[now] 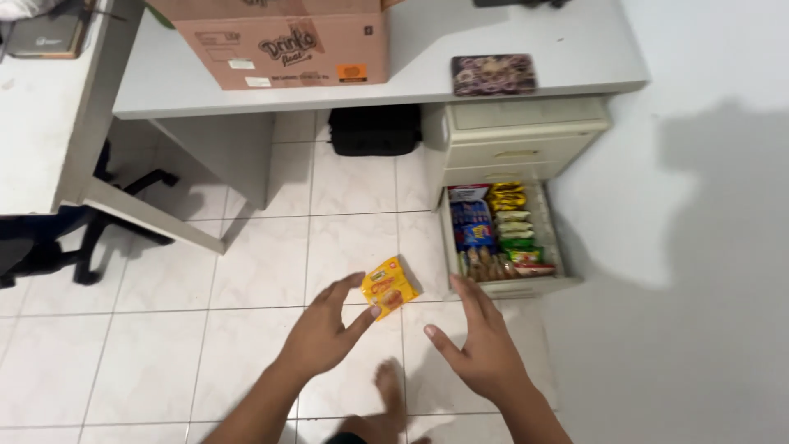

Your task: Organize snack packages into a drawer and a cardboard box.

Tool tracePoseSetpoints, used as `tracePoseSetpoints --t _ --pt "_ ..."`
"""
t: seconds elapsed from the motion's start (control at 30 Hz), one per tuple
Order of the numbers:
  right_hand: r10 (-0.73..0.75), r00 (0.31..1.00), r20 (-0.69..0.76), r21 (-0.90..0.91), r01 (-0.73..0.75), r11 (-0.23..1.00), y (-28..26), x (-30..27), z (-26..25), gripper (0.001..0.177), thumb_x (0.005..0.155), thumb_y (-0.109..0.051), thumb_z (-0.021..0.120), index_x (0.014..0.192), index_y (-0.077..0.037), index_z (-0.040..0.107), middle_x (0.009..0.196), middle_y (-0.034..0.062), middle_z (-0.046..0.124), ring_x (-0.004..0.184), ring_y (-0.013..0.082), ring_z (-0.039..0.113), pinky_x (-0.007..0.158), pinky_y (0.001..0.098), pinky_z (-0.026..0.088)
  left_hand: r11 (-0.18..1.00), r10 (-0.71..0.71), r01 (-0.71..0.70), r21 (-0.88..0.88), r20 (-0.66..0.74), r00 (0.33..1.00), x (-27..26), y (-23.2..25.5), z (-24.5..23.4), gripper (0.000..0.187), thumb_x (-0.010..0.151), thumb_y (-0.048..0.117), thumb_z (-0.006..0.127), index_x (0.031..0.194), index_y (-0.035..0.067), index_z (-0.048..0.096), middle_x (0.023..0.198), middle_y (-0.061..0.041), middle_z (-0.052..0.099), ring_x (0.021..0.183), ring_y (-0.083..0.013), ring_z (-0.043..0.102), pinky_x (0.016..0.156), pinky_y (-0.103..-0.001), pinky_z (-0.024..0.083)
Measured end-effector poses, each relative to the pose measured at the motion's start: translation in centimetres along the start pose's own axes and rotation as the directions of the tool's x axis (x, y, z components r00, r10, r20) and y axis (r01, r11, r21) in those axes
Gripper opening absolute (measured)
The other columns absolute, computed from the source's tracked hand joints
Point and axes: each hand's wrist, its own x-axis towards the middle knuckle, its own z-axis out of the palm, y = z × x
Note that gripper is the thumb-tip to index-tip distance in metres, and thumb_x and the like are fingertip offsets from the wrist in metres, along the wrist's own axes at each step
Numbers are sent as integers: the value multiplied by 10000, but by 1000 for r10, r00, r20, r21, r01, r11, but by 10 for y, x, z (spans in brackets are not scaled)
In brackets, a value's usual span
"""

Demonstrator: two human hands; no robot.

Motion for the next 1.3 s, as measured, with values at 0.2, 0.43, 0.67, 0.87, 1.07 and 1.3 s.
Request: tracePoseSetpoints --t 0.2,0.43,0.67,0.87,1.07,1.3 --pt "49 990 135 -38 -44 998 78 63 46 849 830 -371 763 1556 -128 396 1568 209 436 1406 390 397 1113 455 339 928 -365 373 -7 193 911 80 -55 74 718 929 497 664 1524 134 490 1450 -87 641 853 -364 741 884 -369 610" --pt "-50 981 186 148 22 989 228 146 181 674 914 -340 683 1483 -73 438 1482 222 510 1361 381 503 1098 415 409 927 -325 325 -186 33 945 187 -250 258 613 928 485 644 1372 70 569 1199 -166 723 1057 -253 723 879 -369 587" --pt "-21 951 307 175 -34 984 460 172 437 647 945 -311 662 1465 -8 425 1480 227 498 1368 376 496 1132 416 394 819 -567 571 -57 76 820 259 -519 462 823 858 574 723 1442 52 469 1301 -212 661 1157 -327 682 956 -419 562" --pt "76 974 212 230 -126 965 589 210 561 622 910 -267 655 1442 -12 458 1411 232 554 1311 356 551 1093 415 441 796 -600 595 -109 -8 800 285 -648 552 835 892 537 667 1548 112 373 1287 -236 655 1143 -339 675 982 -432 539" --pt "154 979 131 293 -186 938 630 235 602 470 958 -350 637 1277 -5 628 1217 205 655 1105 334 680 958 391 542 754 -570 585 -298 145 809 302 -640 548 506 912 483 679 1142 34 718 1064 -205 770 974 -268 702 886 -398 558" --pt "353 911 211 278 -402 872 622 229 578 480 963 -431 703 1047 41 682 964 190 704 902 293 695 837 388 563 872 -377 385 -303 87 922 276 -593 524 338 911 358 684 995 47 786 1041 -111 745 1022 -209 676 897 -328 524"
